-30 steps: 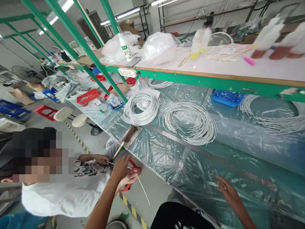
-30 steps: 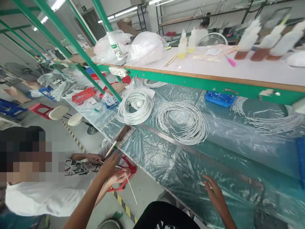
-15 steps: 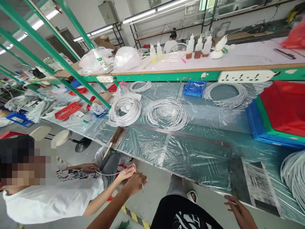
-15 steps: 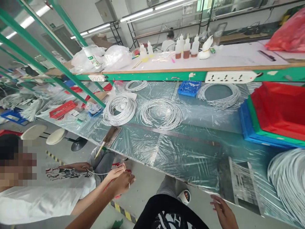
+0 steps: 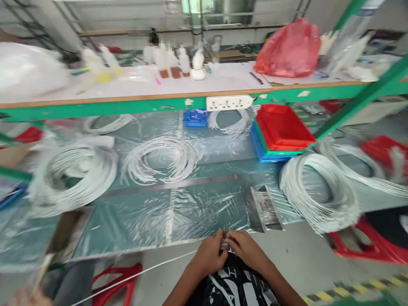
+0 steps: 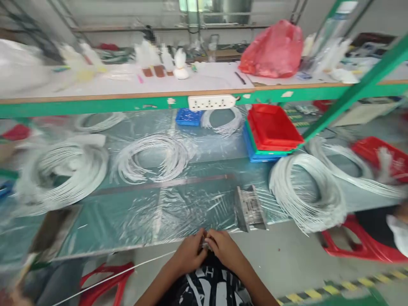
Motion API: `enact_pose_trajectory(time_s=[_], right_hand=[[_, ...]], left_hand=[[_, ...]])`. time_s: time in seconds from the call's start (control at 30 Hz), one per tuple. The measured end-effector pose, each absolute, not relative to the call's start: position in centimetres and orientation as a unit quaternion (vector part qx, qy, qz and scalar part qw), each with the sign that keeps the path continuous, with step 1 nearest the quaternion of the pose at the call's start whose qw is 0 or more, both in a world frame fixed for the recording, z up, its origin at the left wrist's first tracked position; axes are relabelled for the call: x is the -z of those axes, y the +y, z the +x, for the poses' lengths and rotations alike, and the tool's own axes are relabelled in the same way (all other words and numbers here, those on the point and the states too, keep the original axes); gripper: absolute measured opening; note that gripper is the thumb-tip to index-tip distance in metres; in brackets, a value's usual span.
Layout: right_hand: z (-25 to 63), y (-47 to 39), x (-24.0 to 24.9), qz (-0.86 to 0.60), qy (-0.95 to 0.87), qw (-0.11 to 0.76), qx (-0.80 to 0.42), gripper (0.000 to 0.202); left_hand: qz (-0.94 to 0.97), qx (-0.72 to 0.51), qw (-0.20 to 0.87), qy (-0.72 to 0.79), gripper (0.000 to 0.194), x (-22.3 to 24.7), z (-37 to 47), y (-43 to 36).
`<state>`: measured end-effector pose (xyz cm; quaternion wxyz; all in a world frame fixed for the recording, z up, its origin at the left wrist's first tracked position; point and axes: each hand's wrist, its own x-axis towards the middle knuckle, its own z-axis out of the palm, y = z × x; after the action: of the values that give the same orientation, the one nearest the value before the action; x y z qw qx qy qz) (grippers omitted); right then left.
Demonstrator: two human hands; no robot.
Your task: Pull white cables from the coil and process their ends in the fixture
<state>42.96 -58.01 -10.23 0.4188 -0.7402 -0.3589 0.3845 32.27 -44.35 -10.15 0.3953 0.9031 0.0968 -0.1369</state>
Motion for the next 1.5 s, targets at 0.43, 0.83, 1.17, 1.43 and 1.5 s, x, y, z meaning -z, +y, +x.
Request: enact_pose_trajectory(time_s=[0.43, 0.83, 1.17, 1.43, 1.5], right_hand=[[56.0, -63.2, 15.0, -0.893, -0.218, 0.391, -0.038, 0.029], [56.8, -63.2, 20.3, -0.941, -0.181, 0.263, 0.113, 0.029], [57.0, -63.3, 20.1, -0.945, -0.18, 0.244, 0.126, 0.029], [56.9, -63.4, 20.2, -0.946, -0.173, 0.243, 0.126, 0.029], [56.9, -63.4, 20.2, -0.947, -0.172, 0.242, 0.124, 0.029]], left_hand=[[0.851, 0.125, 0.51, -0.014, 0.033, 18.7, 45.0, -42.6], [0.882, 0.162, 0.443, 0.0, 0.021, 22.5, 50.0, -47.0], [0.88, 0.135, 0.455, -0.009, 0.018, 22.7, 50.7, -47.9], [0.882, 0.127, 0.454, -0.014, 0.017, 23.0, 50.7, -48.2], [0.884, 0.132, 0.449, -0.01, 0.017, 22.8, 50.9, -48.4]])
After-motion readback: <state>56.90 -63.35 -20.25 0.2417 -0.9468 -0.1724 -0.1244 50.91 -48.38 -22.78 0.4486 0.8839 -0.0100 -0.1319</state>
